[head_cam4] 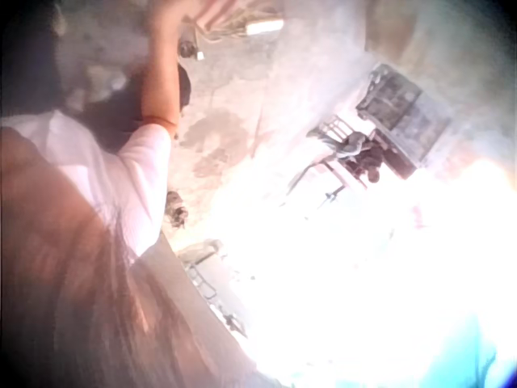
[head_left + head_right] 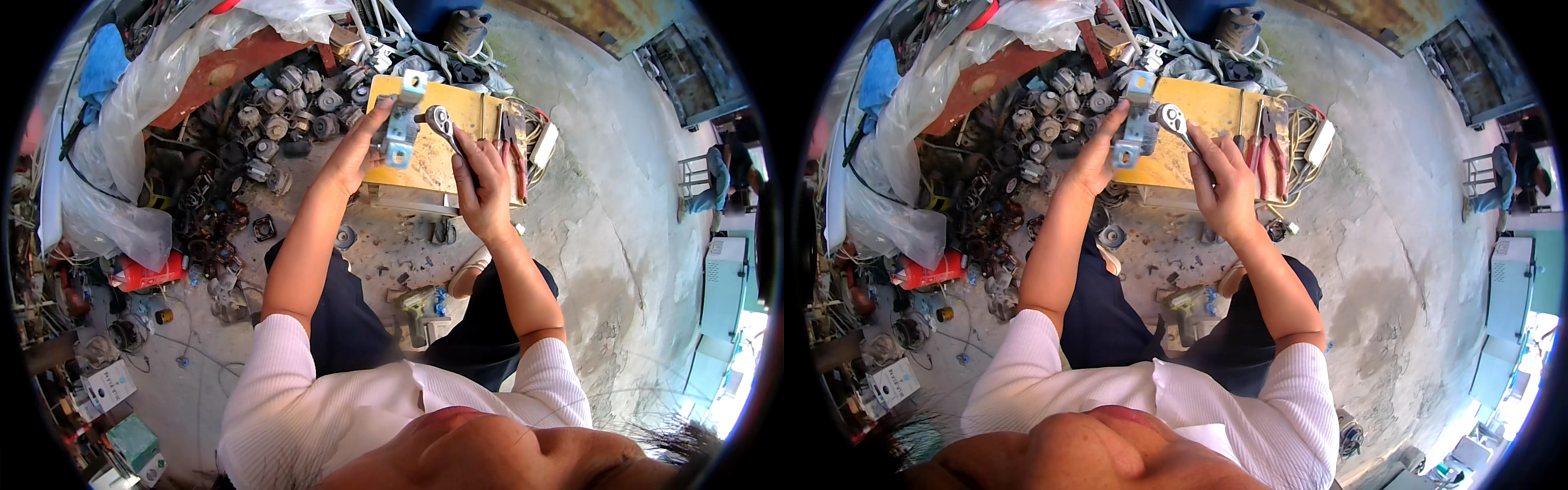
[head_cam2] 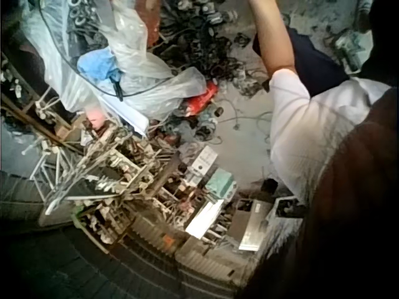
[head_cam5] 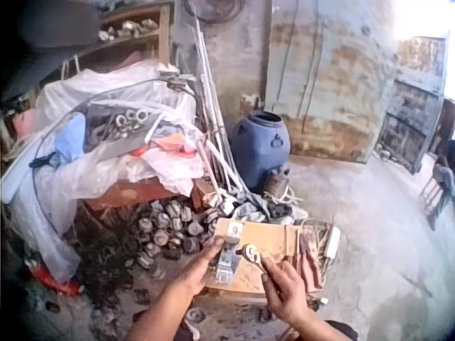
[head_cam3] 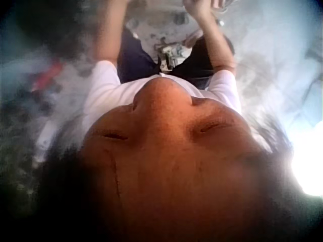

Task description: The person uses a screwdriver and a wrench to disassemble and work on a metal appliance motor part on a small table, turning it over and handling various small components.

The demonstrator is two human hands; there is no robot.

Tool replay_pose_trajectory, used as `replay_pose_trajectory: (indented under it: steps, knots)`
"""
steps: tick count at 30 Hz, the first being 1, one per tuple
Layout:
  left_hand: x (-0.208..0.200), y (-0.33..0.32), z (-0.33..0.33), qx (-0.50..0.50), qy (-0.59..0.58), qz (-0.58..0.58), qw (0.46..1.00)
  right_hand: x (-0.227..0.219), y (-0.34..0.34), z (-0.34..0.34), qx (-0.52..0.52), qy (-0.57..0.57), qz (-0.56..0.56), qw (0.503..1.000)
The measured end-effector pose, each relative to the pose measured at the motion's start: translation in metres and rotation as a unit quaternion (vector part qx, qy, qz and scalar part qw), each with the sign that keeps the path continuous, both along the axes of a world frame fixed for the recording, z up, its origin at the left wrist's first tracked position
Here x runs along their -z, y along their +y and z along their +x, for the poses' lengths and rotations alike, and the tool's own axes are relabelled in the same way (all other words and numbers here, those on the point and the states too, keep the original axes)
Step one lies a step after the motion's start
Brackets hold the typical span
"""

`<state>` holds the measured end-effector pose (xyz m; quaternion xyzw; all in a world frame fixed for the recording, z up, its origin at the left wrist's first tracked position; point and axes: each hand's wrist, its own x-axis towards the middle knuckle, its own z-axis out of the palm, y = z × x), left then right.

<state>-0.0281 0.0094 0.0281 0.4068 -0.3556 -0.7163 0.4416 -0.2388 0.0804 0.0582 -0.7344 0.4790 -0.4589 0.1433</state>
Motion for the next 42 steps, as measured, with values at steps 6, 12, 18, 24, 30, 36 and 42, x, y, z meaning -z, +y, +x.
replay_pose_trajectory:
  steps: [6,12,18,24,30,36,42]
  knots:
    - [-0.013,0.011,-0.008,-0.067,-0.095,-0.010,0.993,0.007,-0.001,0.004,0.008,0.041,-0.050,0.998]
    - [-0.014,0.009,-0.006,-0.085,-0.094,-0.019,0.992,0.014,-0.003,0.009,0.014,0.040,-0.056,0.997]
    - [-0.018,0.012,-0.009,-0.108,-0.086,-0.013,0.990,0.027,0.001,0.017,0.015,-0.025,0.015,0.999]
    - [-0.013,0.009,-0.006,-0.070,-0.036,-0.058,0.995,0.027,-0.001,0.018,0.027,-0.056,0.054,0.997]
    - [-0.006,0.010,-0.008,-0.018,-0.040,-0.129,0.991,0.035,-0.010,-0.003,0.055,-0.118,0.143,0.981]
    - [0.005,0.008,-0.022,-0.065,-0.026,-0.211,0.975,0.013,-0.005,0.007,0.036,-0.364,0.209,0.907]
    - [0.001,0.009,-0.026,-0.133,-0.217,-0.375,0.892,0.023,-0.006,-0.003,0.014,-0.404,0.239,0.883]
